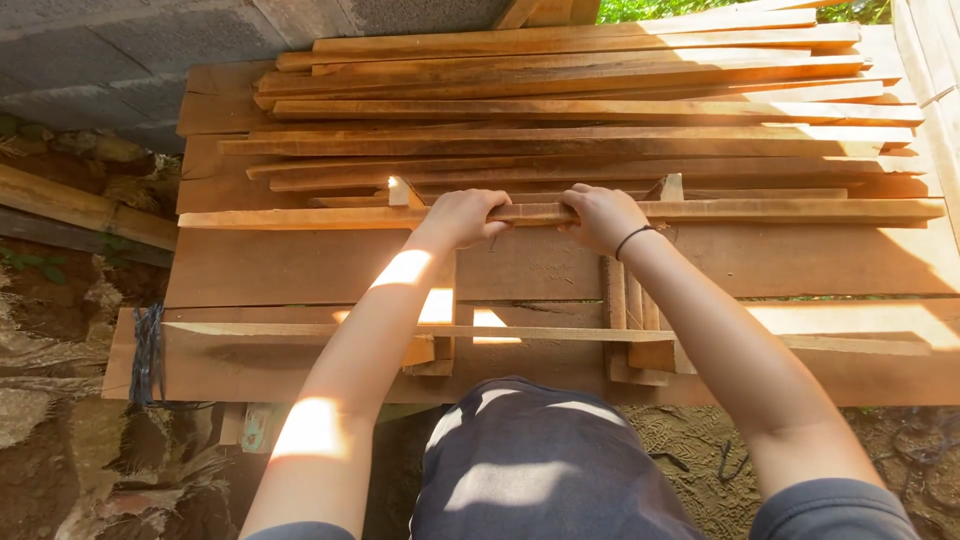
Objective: The recorder is selecting thin strips of wood, aligning them on a workbench, and tying them together into bundles using wire.
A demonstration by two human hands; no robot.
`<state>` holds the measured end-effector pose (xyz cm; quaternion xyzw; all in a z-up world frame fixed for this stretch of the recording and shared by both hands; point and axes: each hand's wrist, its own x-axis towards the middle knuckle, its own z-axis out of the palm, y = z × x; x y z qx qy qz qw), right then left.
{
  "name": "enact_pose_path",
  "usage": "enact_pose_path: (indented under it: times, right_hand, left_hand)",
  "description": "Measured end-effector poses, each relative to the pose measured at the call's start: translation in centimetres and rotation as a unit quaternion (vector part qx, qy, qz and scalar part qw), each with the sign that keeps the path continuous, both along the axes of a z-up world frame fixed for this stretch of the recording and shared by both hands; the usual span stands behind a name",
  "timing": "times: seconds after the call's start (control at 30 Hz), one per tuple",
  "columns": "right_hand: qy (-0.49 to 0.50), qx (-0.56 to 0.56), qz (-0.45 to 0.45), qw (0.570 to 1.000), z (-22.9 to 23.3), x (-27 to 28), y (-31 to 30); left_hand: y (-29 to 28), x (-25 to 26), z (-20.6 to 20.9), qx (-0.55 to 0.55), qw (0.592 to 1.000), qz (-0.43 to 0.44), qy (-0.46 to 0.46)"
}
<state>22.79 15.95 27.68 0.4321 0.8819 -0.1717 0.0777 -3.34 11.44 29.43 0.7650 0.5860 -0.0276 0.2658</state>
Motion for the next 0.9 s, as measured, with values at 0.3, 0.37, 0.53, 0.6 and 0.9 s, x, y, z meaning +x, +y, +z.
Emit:
enact_pose_path:
  times: [0.3,0.37,0.53,0.6,0.9]
  right_hand:
    - [-0.069,-0.105,-0.061,0.99,-11.2,-1.5,1.2]
    - [-0.085,-0.12,-0.062,0.987,-13.4,-1.8,1.3]
    - [-0.077,-0.19,-0.111,0.972,-14.9,-2.4,1.6]
    - [-0.116,-0.212,-0.133,0.961,-15.8,-2.2,1.7]
    - [-0.154,-0.216,-0.124,0.956,-15.0,-2.8,2.5]
  left_hand:
    - [1.5,-0.7,-9.9,-0.1,0.994,0.004,0.045]
    - [1.6,-0.7,-12.1,-0.115,0.992,0.004,0.055]
    - [2.3,-0.7,-20.3,-0.148,0.985,0.007,0.085]
    - [2.1,-0.6,-23.5,-0.179,0.981,0.002,0.076]
    - [1.5,-0.6,-23.1,-0.208,0.976,-0.024,0.062]
